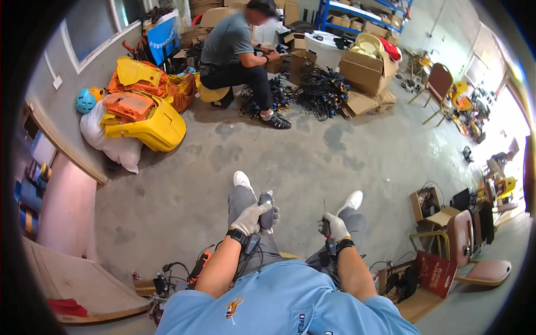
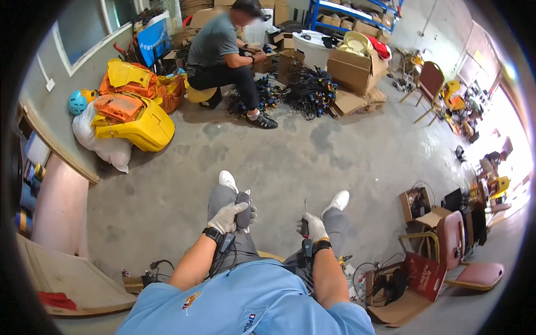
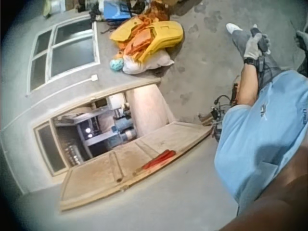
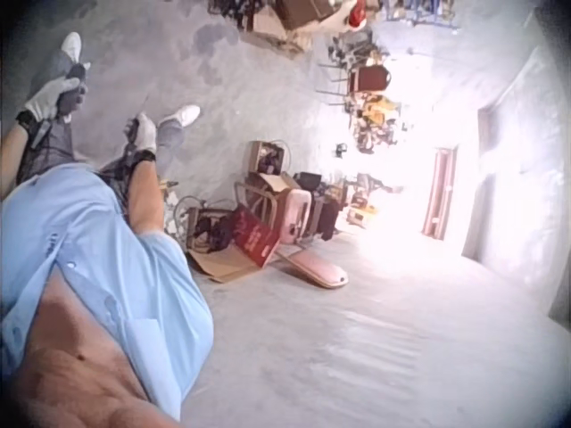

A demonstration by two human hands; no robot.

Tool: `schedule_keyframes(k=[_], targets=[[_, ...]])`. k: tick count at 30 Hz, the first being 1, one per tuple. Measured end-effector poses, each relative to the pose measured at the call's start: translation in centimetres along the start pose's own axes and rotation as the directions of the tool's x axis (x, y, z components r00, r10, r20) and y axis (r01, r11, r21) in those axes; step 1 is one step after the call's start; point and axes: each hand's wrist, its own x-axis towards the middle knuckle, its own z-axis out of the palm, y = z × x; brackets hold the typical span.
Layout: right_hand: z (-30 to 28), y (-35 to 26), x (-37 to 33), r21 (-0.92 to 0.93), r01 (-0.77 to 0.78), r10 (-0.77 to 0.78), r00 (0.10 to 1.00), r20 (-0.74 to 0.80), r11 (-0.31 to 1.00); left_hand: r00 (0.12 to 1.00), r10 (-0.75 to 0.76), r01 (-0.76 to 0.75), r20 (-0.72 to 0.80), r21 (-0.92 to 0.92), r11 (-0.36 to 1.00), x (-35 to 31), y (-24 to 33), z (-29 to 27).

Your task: The person uses a screwdriver to remove screws from a white metal plate attached to a black plastic housing and then holds the detached plate.

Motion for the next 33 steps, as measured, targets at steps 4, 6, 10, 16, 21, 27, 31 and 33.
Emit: schedule_keyframes(k=[4, 6, 10, 16, 21, 27, 31, 33], targets=[[0.3, 0.7, 0.2, 0.005, -0.055, 0.055, 0.998, -0.017, 0.998, 1.000, -0.028, 0.028, -0.007, 0.001, 1.000, -0.1, -0.2, 0.0], [0.2, 1.4, 0.2, -0.037, -0.075, 0.073, 0.996, -0.041, 0.997, 1.000, -0.001, 0.001, -0.015, 0.010, 1.000, -0.1, -0.1, 0.1], [-0.7, 2.0, 0.6, -0.004, -0.047, 0.047, 0.998, 0.037, 0.999, 1.000, 0.011, -0.011, 0.007, 0.013, 1.000, -0.1, -0.1, 0.2], [-1.5, 3.3, 2.6, 0.077, -0.199, 0.207, 0.973, -0.106, 0.977, 0.993, -0.107, 0.109, 0.053, -0.042, 0.993, -0.7, 0.5, -0.2], [-2.2, 5.6, 6.4, 0.213, -0.338, 0.383, 0.897, -0.223, 0.917, 0.988, -0.135, 0.144, 0.073, -0.133, 0.981, -1.3, 1.2, -0.4], [-4.2, 7.9, 10.0, 0.258, -0.257, 0.347, 0.842, -0.413, 0.931, 0.980, -0.196, 0.199, 0.037, -0.214, 0.956, -2.2, 1.5, -0.9], [-7.1, 10.8, 11.5, -0.151, -0.329, 0.232, 0.863, -0.450, 0.932, 0.962, -0.251, 0.274, 0.108, -0.386, 0.881, -2.3, 2.5, -1.5], [-8.8, 13.4, 12.4, -0.214, -0.429, 0.306, 0.845, -0.439, 0.878, 0.941, -0.321, 0.335, 0.105, -0.410, 0.848, -2.2, 2.9, -1.7]])
